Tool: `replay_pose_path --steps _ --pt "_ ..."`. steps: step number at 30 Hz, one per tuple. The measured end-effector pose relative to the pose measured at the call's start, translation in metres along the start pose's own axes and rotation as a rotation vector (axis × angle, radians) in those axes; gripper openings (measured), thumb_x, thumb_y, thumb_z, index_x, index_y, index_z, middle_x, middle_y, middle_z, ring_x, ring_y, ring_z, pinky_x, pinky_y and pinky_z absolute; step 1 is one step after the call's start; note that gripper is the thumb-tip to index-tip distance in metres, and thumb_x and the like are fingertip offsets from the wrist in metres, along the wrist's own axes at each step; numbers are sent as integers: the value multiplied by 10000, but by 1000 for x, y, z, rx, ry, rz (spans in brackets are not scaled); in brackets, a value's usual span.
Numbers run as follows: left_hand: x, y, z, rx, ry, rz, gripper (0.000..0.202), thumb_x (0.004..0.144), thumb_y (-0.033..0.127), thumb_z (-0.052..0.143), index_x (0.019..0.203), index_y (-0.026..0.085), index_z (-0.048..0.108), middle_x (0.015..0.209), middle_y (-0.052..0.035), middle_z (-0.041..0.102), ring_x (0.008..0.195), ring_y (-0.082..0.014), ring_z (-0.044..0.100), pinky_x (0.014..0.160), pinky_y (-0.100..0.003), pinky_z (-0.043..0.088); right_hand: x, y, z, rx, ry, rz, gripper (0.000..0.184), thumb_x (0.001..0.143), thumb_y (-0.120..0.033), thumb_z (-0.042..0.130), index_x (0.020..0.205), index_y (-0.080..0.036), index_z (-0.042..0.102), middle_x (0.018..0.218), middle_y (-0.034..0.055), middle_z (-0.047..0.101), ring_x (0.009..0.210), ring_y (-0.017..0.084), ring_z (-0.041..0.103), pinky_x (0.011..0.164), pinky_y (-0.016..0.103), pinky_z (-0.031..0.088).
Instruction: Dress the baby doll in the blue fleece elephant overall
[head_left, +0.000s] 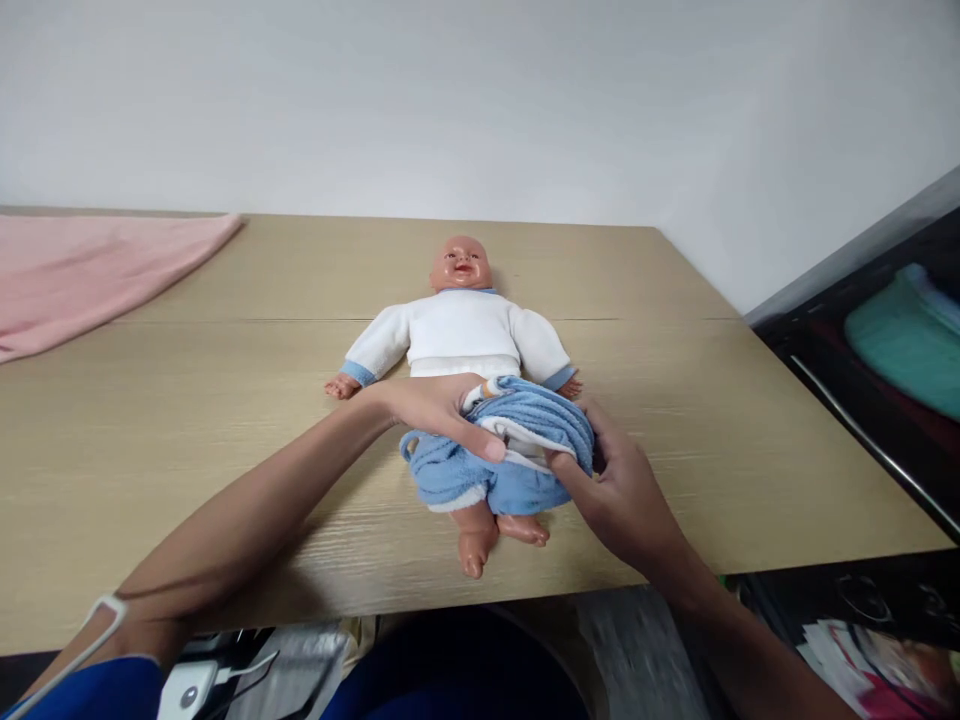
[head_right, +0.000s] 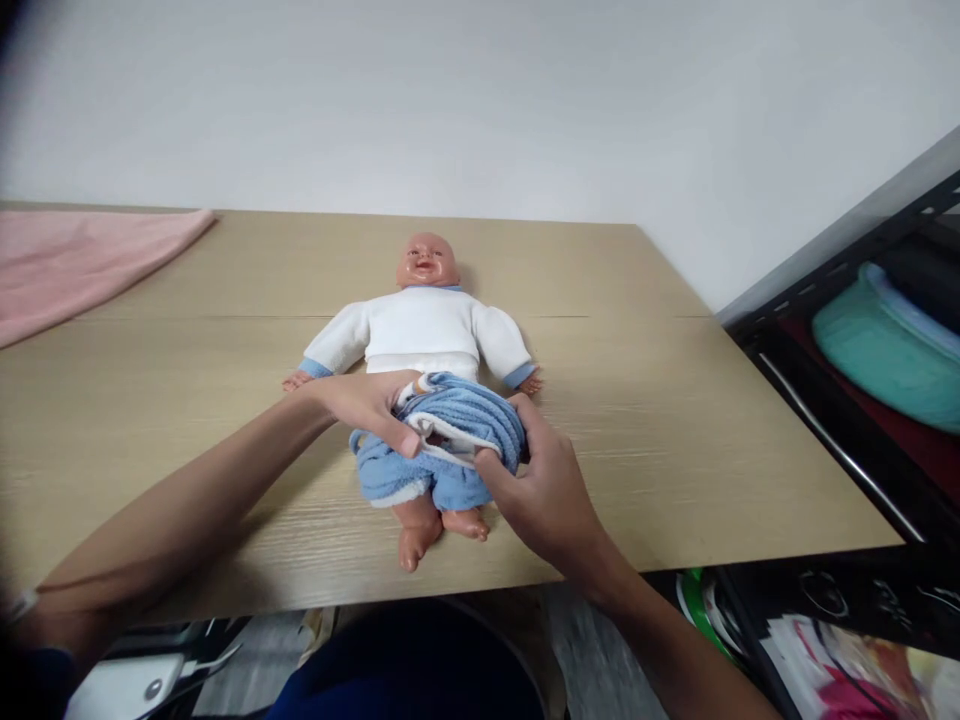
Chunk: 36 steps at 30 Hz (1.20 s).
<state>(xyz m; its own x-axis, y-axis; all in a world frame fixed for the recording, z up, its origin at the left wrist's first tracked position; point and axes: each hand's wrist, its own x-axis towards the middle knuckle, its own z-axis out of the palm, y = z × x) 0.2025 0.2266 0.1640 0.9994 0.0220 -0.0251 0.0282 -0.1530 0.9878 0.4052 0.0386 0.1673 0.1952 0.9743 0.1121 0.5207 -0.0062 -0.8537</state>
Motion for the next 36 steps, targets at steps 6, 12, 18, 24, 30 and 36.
replay_pose_path --steps 6,12,18,24,30,36 --pt "6 28 30 164 12 -108 324 996 466 829 1207 222 794 1184 -25 852 1098 -237 794 985 -324 616 -30 -2 10 55 0 74 289 910 -326 652 1173 -232 724 998 27 796 943 261 777 814 353 612" --pt "6 25 45 433 116 -192 266 918 351 790 1117 203 695 966 -13 780 866 -211 723 786 -318 530 -78 -2 38 -55 77 67 363 977 -406 667 1286 -221 717 1037 72 830 940 292 815 829 394 650" --pt "6 37 62 723 84 -307 248 920 308 765 1127 206 674 1074 -70 794 987 -271 750 819 -349 508 -98 9 52 -216 280 -27 214 931 -322 671 1134 -256 655 984 65 795 848 279 787 742 382 635" --pt "10 40 78 896 30 -533 195 980 384 734 1040 199 724 947 -120 831 885 -345 798 681 -373 450 -101 27 44 -384 340 -85 154 920 -285 666 1067 -275 620 903 27 750 763 259 737 708 374 579" --pt "12 33 82 935 61 -510 257 977 399 758 1123 192 718 978 -142 825 930 -385 808 718 -392 518 -108 31 45 -475 338 -37 138 921 -358 700 1019 -279 645 753 4 720 649 267 699 643 368 521" --pt "13 32 82 972 12 -540 337 966 380 762 1234 192 682 990 -137 811 945 -380 799 760 -392 543 -111 37 55 -464 312 -15 83 924 -319 693 985 -279 653 766 22 718 712 294 717 669 389 556"
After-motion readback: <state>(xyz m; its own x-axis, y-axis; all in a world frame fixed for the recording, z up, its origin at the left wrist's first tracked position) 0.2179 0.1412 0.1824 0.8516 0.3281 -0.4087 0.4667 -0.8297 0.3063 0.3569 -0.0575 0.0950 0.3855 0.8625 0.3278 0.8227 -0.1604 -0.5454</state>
